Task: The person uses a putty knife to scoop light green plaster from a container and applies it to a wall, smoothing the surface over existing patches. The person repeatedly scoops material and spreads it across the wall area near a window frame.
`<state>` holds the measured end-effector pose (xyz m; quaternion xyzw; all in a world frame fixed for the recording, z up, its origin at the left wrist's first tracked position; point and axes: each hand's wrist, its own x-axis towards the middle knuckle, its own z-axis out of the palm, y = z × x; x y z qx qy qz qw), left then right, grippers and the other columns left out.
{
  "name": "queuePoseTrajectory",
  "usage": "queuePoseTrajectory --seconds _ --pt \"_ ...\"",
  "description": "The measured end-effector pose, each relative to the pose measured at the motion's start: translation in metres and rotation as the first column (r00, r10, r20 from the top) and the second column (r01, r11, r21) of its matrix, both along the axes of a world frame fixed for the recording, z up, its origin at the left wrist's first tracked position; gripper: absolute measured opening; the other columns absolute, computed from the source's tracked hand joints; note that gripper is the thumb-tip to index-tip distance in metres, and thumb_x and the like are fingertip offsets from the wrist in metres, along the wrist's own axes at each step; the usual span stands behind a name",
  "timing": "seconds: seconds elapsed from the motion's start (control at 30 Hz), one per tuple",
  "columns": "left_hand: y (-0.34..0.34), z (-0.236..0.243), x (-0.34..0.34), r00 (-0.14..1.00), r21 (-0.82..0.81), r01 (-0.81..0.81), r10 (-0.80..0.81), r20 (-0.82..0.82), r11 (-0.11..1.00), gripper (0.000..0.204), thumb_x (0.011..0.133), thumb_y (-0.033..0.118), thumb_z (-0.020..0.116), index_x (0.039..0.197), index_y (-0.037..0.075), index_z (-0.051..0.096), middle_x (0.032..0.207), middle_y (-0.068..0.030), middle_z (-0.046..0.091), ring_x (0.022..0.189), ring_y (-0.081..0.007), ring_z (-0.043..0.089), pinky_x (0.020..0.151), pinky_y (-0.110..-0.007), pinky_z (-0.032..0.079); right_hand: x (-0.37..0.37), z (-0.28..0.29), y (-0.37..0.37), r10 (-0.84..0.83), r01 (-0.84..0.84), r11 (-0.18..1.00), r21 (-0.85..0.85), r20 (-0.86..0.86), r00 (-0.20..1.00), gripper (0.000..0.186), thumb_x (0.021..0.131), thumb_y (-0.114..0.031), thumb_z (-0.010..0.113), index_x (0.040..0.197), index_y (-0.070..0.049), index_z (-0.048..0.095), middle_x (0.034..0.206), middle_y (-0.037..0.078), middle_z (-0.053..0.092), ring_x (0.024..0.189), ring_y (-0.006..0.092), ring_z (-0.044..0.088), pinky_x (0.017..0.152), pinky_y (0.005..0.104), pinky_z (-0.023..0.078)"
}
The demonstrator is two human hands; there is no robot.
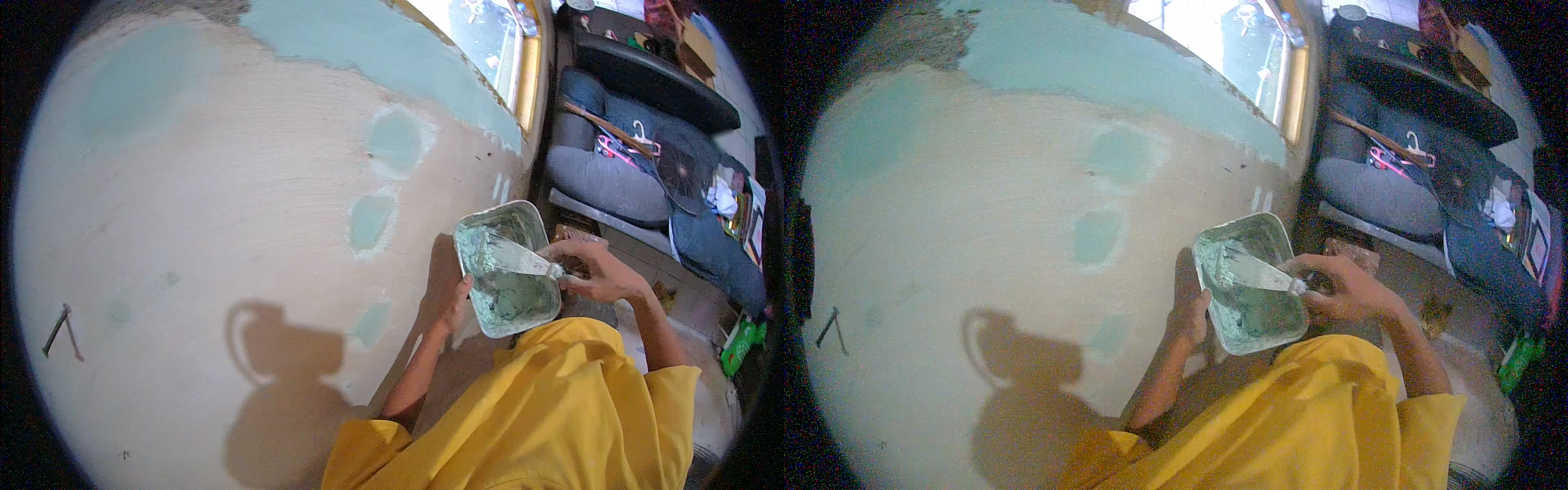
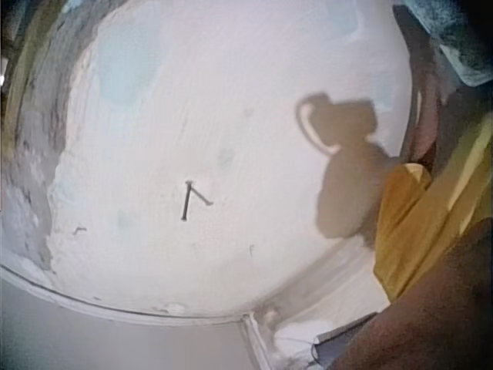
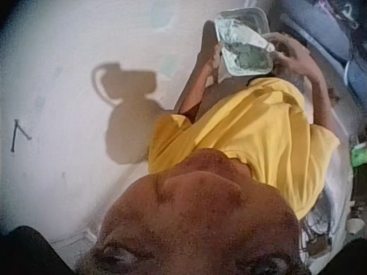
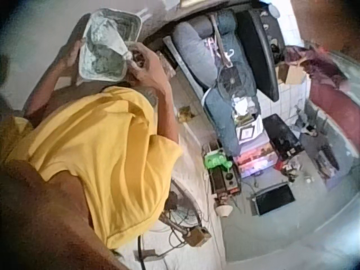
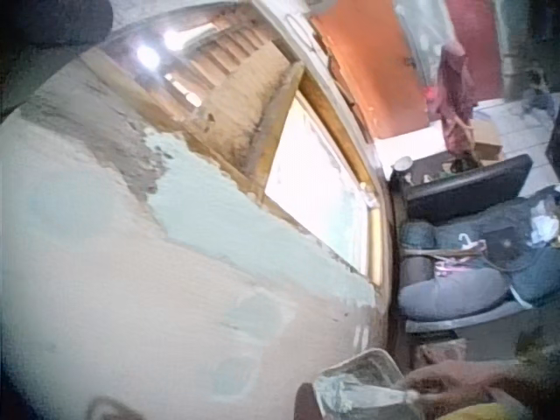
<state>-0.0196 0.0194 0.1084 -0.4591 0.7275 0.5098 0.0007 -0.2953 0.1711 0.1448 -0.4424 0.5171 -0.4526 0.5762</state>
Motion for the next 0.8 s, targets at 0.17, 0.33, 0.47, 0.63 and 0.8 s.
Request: queuePoseTrajectory --seconds 0.17,0.33,0.47,0.63,0.8 --pt "-0.036 0.036 -0.035 0.973 0.235 0.163 -0.196 0.122 0.958 0.07 0.088 0.049 0.04 0.139 0.002 0.031 0.144 -0.0172 0.03 0.133 -0.0279 0.028 0.11 -0.038 0.019 -0.014 -0.004 0.007 -0.076 0.068 0.997 0.043 0.245 0.967 0.036 0.086 -0.015 0.055 0.121 -0.004 0.053 0.113 0.007 0.059 0.105 0.015 0.053 0.095 0.033 0.041" --pt "-0.04 0.04 -0.044 0.966 0.126 0.245 -0.253 0.053 0.961 0.077 0.083 0.054 0.048 0.135 -0.001 0.037 0.133 -0.0221 0.044 0.127 -0.0304 0.038 0.107 -0.038 0.025 -0.012 0.002 0.011 -0.131 0.154 0.975 0.157 -0.15 0.98 0.035 0.083 -0.011 0.057 0.117 -0.004 0.056 0.104 0.011 0.063 0.094 0.0211 0.06 0.083 0.0352 0.048" --pt "-0.049 0.007 -0.029 0.961 0.102 0.273 -0.267 -0.064 0.957 0.088 0.081 0.051 0.053 0.142 -0.001 0.017 0.141 -0.0235 0.03 0.131 -0.0319 0.029 0.109 -0.038 0.02 0.024 -0.027 0.004 -0.187 0.246 0.969 0.022 -0.585 0.789 0.038 0.078 -0.011 0.06 0.115 -0.007 0.056 0.102 0.015 0.06 0.095 0.0343 0.059 0.079 0.0404 0.049" --pt "-0.048 -0.007 -0.023 0.931 -0.028 0.363 -0.362 0.053 0.931 0.092 0.079 0.044 0.058 0.142 -0.003 0.01 0.143 -0.0254 0.022 0.136 -0.0364 0.015 0.11 -0.043 0.014 0.038 -0.026 0.004 -0.047 0.193 0.974 0.115 -0.736 0.675 0.042 0.077 -0.013 0.06 0.119 -0.009 0.054 0.1 0.017 0.054 0.091 0.0362 0.058 0.077 0.0456 0.048" --pt "-0.049 -0.013 -0.02 0.918 -0.021 0.398 -0.398 0.005 0.917 0.093 0.076 0.041 0.059 0.142 -0.002 0.009 0.141 -0.0261 0.022 0.136 -0.0366 0.013 0.111 -0.044 0.013 0.044 -0.039 -0.004 0.016 0.117 0.984 0.133 -0.723 0.691 0.037 0.079 -0.013 0.056 0.115 -0.008 0.056 0.085 0.019 0.058 0.085 0.0362 0.06 0.074 0.0444 0.05"
